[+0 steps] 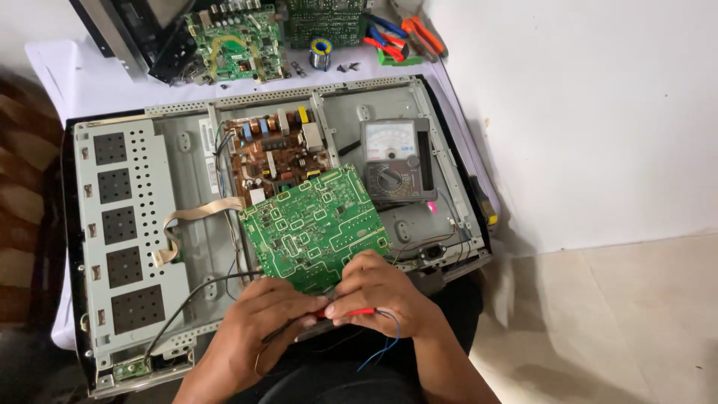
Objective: Test a circuit board with a multimeter during a TV repair
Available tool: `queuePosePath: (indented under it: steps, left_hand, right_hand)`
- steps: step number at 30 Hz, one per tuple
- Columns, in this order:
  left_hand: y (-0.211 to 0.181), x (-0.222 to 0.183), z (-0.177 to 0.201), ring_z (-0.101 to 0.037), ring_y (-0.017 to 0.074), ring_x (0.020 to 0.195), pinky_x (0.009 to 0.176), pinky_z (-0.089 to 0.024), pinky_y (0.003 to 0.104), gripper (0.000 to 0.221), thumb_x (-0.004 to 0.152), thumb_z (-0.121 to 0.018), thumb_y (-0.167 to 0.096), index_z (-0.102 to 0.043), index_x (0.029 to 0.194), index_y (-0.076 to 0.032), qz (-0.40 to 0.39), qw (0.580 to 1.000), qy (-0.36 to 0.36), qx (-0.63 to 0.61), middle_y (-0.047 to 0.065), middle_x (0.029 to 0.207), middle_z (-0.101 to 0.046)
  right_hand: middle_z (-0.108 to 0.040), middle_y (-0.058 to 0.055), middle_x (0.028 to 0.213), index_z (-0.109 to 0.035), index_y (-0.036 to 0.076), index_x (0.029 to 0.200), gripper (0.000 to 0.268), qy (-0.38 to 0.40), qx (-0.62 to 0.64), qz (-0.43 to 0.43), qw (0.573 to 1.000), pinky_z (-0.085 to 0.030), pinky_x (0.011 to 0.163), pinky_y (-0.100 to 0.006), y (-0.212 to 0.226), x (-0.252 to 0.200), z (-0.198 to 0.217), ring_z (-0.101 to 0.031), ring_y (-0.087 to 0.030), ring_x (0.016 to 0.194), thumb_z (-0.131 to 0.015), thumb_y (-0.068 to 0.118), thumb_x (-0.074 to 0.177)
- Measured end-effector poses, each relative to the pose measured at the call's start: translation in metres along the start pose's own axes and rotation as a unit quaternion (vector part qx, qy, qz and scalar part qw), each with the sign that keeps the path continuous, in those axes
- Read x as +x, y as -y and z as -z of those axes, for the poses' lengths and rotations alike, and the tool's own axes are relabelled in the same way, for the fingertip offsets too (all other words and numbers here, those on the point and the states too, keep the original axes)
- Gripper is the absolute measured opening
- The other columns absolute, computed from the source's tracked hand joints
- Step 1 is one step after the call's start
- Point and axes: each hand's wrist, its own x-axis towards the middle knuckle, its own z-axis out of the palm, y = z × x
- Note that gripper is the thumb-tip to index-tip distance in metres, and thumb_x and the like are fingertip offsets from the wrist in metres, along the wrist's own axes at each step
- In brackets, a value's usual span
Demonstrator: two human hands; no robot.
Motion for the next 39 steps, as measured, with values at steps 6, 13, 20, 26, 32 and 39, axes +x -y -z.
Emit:
queuePosePath:
  steps: [6, 13, 20, 26, 32, 39]
  left_hand:
    - [0.005, -0.007, 0.000, -0.066, 0.0243, 0.096, 0.085, -0.054, 0.035, 0.030, 0.095, -0.069, -0.025, -0.075, 0.123, -0.016, -0.022, 0.999, 0.031, -0.006, 0.002, 0.110, -0.079]
    - [-0.006, 0.003, 0.004, -0.064, 0.0240, 0.091, 0.079, -0.051, 0.036, 0.029, 0.101, -0.060, -0.025, -0.076, 0.121, -0.015, -0.035, 0.997, 0.069, -0.008, -0.002, 0.109, -0.080]
    - [0.006, -0.011, -0.001, -0.064, 0.0269, 0.095, 0.085, -0.052, 0.038, 0.037, 0.104, -0.048, -0.013, -0.059, 0.139, -0.007, 0.111, 0.993, 0.009, -0.049, 0.010, 0.107, -0.065]
    - [0.000, -0.008, 0.002, -0.057, 0.0197, 0.090, 0.080, -0.045, 0.033, 0.030, 0.105, -0.041, -0.020, -0.066, 0.106, -0.003, 0.158, 0.978, -0.109, -0.085, 0.008, 0.101, -0.063]
    - [0.005, -0.014, -0.004, -0.039, 0.0103, 0.070, 0.066, -0.034, 0.029, 0.026, 0.106, -0.046, -0.033, -0.054, 0.099, -0.010, 0.263, 0.929, -0.229, -0.126, -0.002, 0.077, -0.045]
    - [0.021, -0.020, -0.009, -0.052, 0.0246, 0.086, 0.083, -0.046, 0.038, 0.015, 0.106, -0.060, -0.016, -0.068, 0.110, -0.005, 0.129, 0.952, -0.276, -0.013, 0.009, 0.093, -0.046]
  right_hand:
    - [-0.066, -0.015, 0.129, -0.051, 0.013, 0.118, 0.026, 0.015, 0.037, -0.033, 0.999, -0.054, 0.099, -0.039, 0.003, -0.003, -0.002, -0.065, -0.028, 0.118, -0.070, 0.005, 0.101]
    - [-0.077, -0.002, 0.104, -0.055, 0.014, 0.108, 0.024, 0.012, 0.060, -0.060, 0.996, -0.054, 0.085, -0.035, -0.005, -0.011, -0.006, -0.073, -0.022, 0.093, -0.077, 0.015, 0.097]
    - [-0.065, -0.007, 0.113, -0.062, 0.008, 0.137, 0.033, -0.104, 0.073, -0.135, 0.983, -0.054, 0.083, -0.029, -0.009, -0.024, -0.006, -0.063, -0.016, 0.094, -0.061, 0.010, 0.104]
    - [-0.059, -0.012, 0.114, -0.061, 0.003, 0.121, 0.021, -0.200, 0.140, -0.147, 0.959, -0.054, 0.099, -0.038, -0.006, -0.015, -0.006, -0.061, -0.025, 0.109, -0.046, 0.011, 0.108]
    - [-0.063, -0.020, 0.121, -0.053, 0.007, 0.116, 0.010, -0.276, 0.245, -0.123, 0.921, -0.057, 0.106, -0.049, -0.008, -0.013, -0.008, -0.065, -0.035, 0.119, -0.052, 0.007, 0.106]
    - [-0.057, -0.018, 0.092, -0.055, -0.006, 0.100, 0.012, -0.266, 0.115, -0.129, 0.948, -0.053, 0.083, -0.039, -0.025, -0.034, -0.012, -0.062, -0.027, 0.088, -0.066, -0.006, 0.094]
